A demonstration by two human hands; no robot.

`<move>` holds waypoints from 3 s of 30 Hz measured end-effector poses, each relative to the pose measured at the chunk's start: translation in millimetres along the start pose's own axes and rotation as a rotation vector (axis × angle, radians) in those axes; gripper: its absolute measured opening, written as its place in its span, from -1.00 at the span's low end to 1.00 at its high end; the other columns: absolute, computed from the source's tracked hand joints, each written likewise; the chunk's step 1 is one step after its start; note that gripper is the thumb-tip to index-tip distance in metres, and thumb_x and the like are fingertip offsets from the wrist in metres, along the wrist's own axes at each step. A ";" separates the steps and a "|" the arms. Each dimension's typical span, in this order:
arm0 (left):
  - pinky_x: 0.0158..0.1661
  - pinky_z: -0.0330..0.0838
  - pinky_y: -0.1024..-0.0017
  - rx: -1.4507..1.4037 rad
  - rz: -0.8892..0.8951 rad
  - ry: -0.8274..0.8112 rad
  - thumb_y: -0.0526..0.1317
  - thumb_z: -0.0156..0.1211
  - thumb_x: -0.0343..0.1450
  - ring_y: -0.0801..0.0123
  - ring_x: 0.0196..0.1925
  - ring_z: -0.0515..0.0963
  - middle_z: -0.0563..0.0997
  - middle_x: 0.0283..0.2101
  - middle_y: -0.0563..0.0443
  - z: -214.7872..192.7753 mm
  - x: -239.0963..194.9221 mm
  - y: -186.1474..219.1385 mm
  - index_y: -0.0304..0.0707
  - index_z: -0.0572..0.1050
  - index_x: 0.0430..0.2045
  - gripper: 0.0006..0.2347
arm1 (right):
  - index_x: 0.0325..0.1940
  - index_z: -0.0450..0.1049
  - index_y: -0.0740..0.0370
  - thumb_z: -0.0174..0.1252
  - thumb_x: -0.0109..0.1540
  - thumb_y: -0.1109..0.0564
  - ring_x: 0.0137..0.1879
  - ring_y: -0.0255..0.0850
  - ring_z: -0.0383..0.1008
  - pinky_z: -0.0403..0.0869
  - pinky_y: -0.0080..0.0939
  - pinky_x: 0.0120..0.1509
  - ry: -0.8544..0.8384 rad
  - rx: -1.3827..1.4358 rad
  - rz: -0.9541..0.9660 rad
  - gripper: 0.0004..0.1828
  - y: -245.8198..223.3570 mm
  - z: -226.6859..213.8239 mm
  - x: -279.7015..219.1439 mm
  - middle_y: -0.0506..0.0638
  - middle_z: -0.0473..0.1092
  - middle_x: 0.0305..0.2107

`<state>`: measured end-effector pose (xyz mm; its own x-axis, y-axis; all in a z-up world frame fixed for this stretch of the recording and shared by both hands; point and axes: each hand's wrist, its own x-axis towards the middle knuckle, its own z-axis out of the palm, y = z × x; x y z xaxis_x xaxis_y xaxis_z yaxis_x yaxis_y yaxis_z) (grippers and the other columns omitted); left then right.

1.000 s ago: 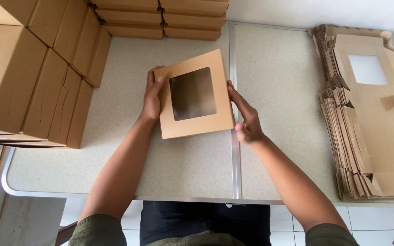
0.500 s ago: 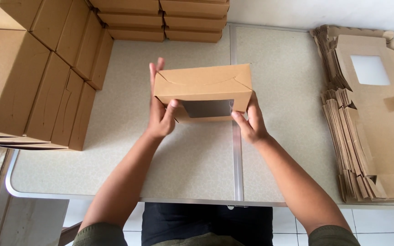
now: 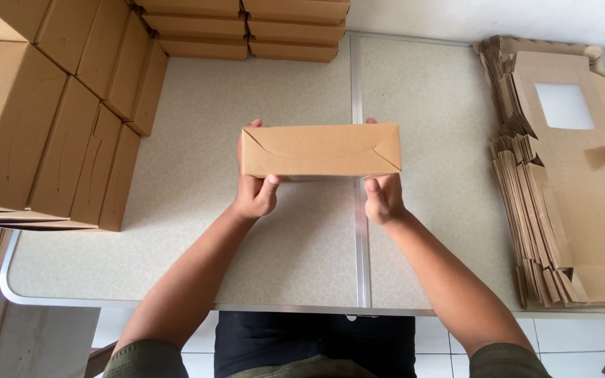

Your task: The person assembles a small cardboard box with a clear window by folding the sides and inserting the lid. They then place the finished box on a stack and begin folding another flat cardboard piece into a box shape.

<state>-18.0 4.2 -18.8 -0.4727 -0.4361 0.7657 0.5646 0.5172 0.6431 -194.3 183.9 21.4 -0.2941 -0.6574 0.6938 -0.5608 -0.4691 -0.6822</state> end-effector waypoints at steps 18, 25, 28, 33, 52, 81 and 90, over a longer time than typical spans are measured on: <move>0.31 0.12 -0.16 0.004 0.086 -0.147 0.25 -0.01 0.46 -0.28 0.34 0.31 0.30 0.23 -0.53 0.3 4.7 5.8 -0.47 -0.11 0.39 -0.18 | 0.14 0.06 0.12 -0.50 0.41 -0.43 0.29 -0.12 0.34 0.33 -0.15 0.36 0.190 0.417 0.177 -0.38 -10.0 -3.0 -9.1 0.29 0.22 0.18; 0.31 0.12 -0.24 0.018 0.058 -0.179 0.25 -0.03 0.47 -0.33 0.37 0.29 0.28 0.28 -0.54 -3.9 17.4 13.3 -0.43 -0.16 0.42 -0.18 | 0.17 0.10 0.16 -0.50 0.42 -0.40 0.40 -0.14 0.26 0.21 -0.20 0.48 0.170 0.414 0.183 -0.36 -12.9 -0.5 -1.2 0.29 0.19 0.25; 0.28 0.16 -0.31 0.010 -0.001 -0.199 0.18 0.04 0.49 -0.33 0.36 0.31 0.28 0.30 -0.53 -18.5 21.3 5.2 -0.40 -0.21 0.47 -0.18 | 0.26 0.19 0.19 -0.49 0.46 -0.34 0.32 -0.21 0.31 0.27 -0.19 0.38 0.178 0.327 0.281 -0.36 -13.6 4.9 2.9 0.16 0.28 0.23; 0.19 0.28 -0.26 0.290 -0.042 -0.392 -0.09 0.15 0.44 -0.41 0.21 0.45 0.44 0.19 -0.52 -28.5 24.9 -6.5 -0.57 0.23 0.28 -0.42 | 0.32 0.13 0.18 -0.51 0.45 -0.36 0.36 -0.16 0.26 0.23 -0.12 0.42 0.162 0.380 0.296 -0.33 5.5 1.4 -6.1 0.15 0.23 0.27; 0.44 -0.22 -0.18 -0.063 -0.658 -0.297 0.09 -0.12 0.59 -0.18 0.55 -0.02 0.02 0.54 -0.30 -14.8 35.2 17.3 -0.22 -0.17 0.50 -0.35 | 0.53 -0.05 0.15 -0.58 0.41 -0.42 0.50 0.00 0.10 0.09 0.13 0.58 0.085 0.546 0.325 -0.19 60.0 4.3 -37.3 0.11 0.05 0.43; 0.33 0.15 -0.04 0.024 -0.427 -0.104 -0.06 -0.06 0.60 0.05 0.32 0.35 0.40 0.23 -0.43 -5.8 13.6 -10.3 -0.42 0.11 0.35 -0.51 | -0.43 0.18 0.20 -0.50 0.52 -0.22 -0.35 0.09 0.24 0.31 0.01 -0.10 0.038 -0.366 0.309 -0.36 107.9 -21.4 -65.6 0.11 0.09 -0.57; 0.36 0.08 -0.13 0.161 -0.365 -0.081 -0.02 -0.31 0.63 -0.29 0.41 0.24 0.29 0.32 -0.60 -9.2 22.4 4.9 -0.55 0.05 0.39 -0.47 | 0.36 0.15 0.50 -0.59 0.47 -0.24 0.25 0.26 0.33 0.20 0.30 0.45 -0.046 -0.367 0.214 -0.22 -5.9 -1.8 9.0 0.42 0.29 0.11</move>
<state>-19.6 -9.8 1.6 -0.6779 -0.5560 0.4810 0.2403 0.4507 0.8597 -195.0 181.9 32.1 -0.4034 -0.7469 0.5286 -0.7318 -0.0834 -0.6764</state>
